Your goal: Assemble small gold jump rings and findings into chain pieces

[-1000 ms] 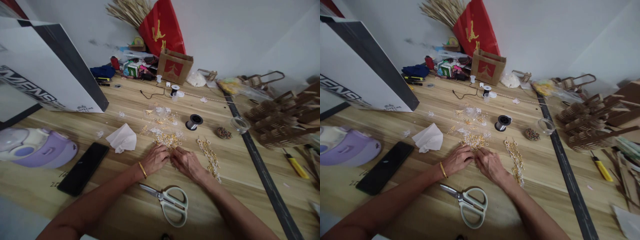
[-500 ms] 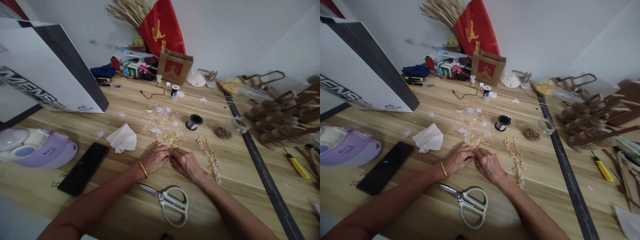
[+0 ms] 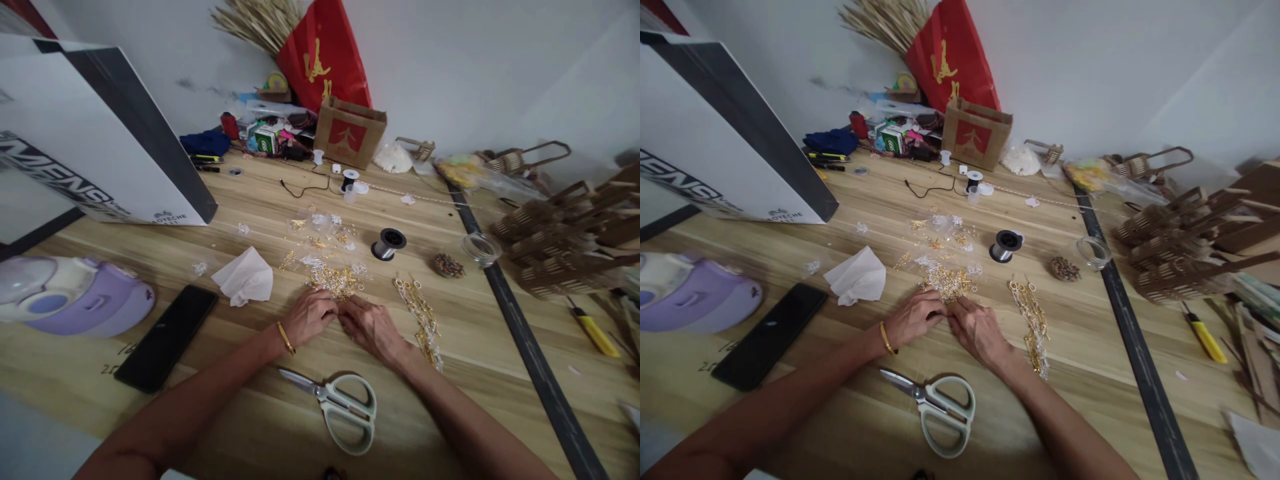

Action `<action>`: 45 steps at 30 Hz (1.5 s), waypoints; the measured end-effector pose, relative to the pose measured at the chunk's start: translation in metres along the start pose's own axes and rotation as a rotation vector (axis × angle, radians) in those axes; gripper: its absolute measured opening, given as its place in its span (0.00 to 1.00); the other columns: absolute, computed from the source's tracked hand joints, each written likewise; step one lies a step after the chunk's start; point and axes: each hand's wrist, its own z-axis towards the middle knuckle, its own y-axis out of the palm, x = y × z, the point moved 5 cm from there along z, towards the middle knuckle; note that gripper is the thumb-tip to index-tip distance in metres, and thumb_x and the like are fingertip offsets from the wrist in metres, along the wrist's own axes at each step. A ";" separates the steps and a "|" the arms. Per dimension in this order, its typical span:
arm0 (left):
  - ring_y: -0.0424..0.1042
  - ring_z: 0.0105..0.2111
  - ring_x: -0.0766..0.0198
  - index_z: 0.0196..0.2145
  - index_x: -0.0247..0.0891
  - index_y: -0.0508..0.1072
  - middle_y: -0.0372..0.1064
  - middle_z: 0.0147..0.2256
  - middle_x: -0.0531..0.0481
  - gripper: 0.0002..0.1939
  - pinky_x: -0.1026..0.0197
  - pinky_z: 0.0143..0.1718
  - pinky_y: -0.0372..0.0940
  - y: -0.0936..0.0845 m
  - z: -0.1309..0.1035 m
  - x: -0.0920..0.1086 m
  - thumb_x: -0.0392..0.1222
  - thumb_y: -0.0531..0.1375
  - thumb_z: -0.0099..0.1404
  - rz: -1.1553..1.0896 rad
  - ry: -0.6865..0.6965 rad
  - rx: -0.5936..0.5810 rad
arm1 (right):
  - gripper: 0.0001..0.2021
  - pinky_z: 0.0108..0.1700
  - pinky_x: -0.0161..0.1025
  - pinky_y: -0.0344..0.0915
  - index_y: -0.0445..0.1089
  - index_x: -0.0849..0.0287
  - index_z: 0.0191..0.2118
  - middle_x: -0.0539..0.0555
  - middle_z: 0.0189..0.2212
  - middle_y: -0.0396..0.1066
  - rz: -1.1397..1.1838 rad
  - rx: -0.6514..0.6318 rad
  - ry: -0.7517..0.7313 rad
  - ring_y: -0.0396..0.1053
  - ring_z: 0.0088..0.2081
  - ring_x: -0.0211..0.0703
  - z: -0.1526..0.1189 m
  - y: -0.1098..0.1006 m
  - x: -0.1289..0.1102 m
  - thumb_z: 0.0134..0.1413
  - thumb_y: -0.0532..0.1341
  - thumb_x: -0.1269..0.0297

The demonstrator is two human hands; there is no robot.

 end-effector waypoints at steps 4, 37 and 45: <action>0.67 0.33 0.64 0.29 0.36 0.74 0.69 0.29 0.50 0.05 0.62 0.40 0.60 -0.009 0.001 -0.002 0.30 0.59 0.59 -0.077 -0.048 0.059 | 0.07 0.30 0.32 0.54 0.67 0.58 0.36 0.52 0.32 0.68 0.005 0.009 -0.002 0.66 0.31 0.37 0.000 0.001 0.000 0.60 0.53 0.68; 0.62 0.38 0.61 0.31 0.35 0.72 0.65 0.31 0.48 0.09 0.59 0.44 0.58 -0.001 -0.002 -0.001 0.37 0.54 0.66 0.081 0.121 -0.023 | 0.07 0.34 0.32 0.58 0.68 0.58 0.35 0.52 0.31 0.69 0.130 0.102 -0.020 0.67 0.32 0.38 0.001 0.002 0.001 0.60 0.53 0.69; 0.66 0.34 0.64 0.28 0.35 0.72 0.69 0.29 0.50 0.06 0.60 0.42 0.60 -0.013 0.002 -0.004 0.33 0.57 0.62 -0.164 0.000 0.051 | 0.06 0.29 0.31 0.55 0.68 0.60 0.29 0.49 0.24 0.65 0.537 0.112 0.084 0.61 0.26 0.35 0.005 -0.003 0.009 0.54 0.57 0.68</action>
